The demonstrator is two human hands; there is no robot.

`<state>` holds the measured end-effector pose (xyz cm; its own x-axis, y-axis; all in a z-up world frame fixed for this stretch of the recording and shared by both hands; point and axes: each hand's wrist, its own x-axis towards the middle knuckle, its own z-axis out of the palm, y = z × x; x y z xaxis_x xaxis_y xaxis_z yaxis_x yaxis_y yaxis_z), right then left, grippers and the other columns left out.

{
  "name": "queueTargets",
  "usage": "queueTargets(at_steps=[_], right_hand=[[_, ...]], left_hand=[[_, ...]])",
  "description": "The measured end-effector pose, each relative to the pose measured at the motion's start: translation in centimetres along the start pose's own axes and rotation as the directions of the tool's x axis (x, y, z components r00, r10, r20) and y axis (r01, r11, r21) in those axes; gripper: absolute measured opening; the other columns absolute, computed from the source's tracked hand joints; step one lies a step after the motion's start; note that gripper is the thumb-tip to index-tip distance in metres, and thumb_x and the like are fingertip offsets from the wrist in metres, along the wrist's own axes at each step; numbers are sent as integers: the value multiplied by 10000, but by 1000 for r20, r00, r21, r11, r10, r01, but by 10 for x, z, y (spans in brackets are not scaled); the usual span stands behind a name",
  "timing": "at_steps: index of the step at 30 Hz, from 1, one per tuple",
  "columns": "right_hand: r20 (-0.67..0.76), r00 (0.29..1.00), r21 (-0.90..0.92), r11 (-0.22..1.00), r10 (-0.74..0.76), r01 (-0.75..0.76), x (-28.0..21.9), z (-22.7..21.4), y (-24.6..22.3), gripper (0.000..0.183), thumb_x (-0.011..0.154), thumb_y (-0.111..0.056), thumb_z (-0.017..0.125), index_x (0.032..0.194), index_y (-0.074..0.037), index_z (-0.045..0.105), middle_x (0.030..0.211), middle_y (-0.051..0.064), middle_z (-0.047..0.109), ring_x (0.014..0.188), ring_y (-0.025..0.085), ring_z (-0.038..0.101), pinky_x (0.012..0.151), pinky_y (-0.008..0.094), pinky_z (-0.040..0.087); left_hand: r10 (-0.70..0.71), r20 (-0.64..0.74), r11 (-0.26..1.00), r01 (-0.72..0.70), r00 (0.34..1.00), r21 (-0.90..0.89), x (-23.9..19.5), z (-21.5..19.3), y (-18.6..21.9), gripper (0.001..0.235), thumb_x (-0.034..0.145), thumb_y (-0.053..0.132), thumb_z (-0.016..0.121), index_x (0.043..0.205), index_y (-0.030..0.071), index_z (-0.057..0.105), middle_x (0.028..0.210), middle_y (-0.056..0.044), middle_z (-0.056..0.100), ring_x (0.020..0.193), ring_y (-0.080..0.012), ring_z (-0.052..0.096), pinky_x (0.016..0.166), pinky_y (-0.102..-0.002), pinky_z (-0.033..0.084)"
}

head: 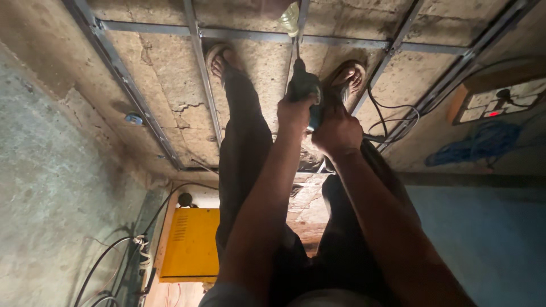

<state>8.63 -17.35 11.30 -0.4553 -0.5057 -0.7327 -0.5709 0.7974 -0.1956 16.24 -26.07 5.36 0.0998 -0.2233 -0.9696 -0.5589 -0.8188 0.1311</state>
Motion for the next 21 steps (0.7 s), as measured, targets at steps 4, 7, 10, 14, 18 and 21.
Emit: queueTargets(at_steps=[4,7,10,14,18,21], right_hand=[[-28,1000,33,999,-9,10,-5,6,-12,291,720,-205,680,934,-8,673,874,227,677,694,432,698,624,520,596],[-2,1000,-2,1000,-2,2,-1,5,-19,260,766,-217,682,924,-10,677,864,223,676,711,423,704,639,517,598],[-18,1000,-33,999,-21,20,3,-1,-18,264,768,-194,671,954,-6,680,916,231,689,757,415,717,659,498,605],[91,991,65,992,101,-107,5,-12,-18,352,802,-154,644,1119,-5,673,961,238,704,754,442,708,678,517,597],[17,999,47,998,40,-40,13,-18,-20,450,760,-195,673,1154,21,635,1066,260,699,790,441,717,672,505,601],[112,991,12,997,73,-75,-1,-16,-20,378,811,-197,665,1146,-27,632,1091,226,701,858,434,720,757,498,611]], left_hand=[[-44,-13,999,44,999,8,8,-10,-1,595,666,159,868,1232,41,726,997,-111,780,858,-204,725,772,-344,574],[-50,-45,998,51,998,26,13,-13,3,584,672,155,876,1228,42,737,983,-100,786,849,-186,733,769,-329,575],[-104,-29,994,102,994,-37,14,-8,5,535,688,136,857,1202,20,760,926,-138,766,765,-220,686,696,-374,553],[-166,-8,984,165,986,-68,9,-2,9,475,739,139,823,1195,21,763,891,-190,726,689,-270,610,619,-433,488],[-67,-91,992,76,994,104,12,1,19,484,677,197,889,1106,13,763,958,-145,789,831,-213,747,749,-355,574],[-85,-71,991,91,994,93,3,-5,6,491,677,235,845,1113,25,761,961,-174,802,833,-257,769,742,-387,591]])
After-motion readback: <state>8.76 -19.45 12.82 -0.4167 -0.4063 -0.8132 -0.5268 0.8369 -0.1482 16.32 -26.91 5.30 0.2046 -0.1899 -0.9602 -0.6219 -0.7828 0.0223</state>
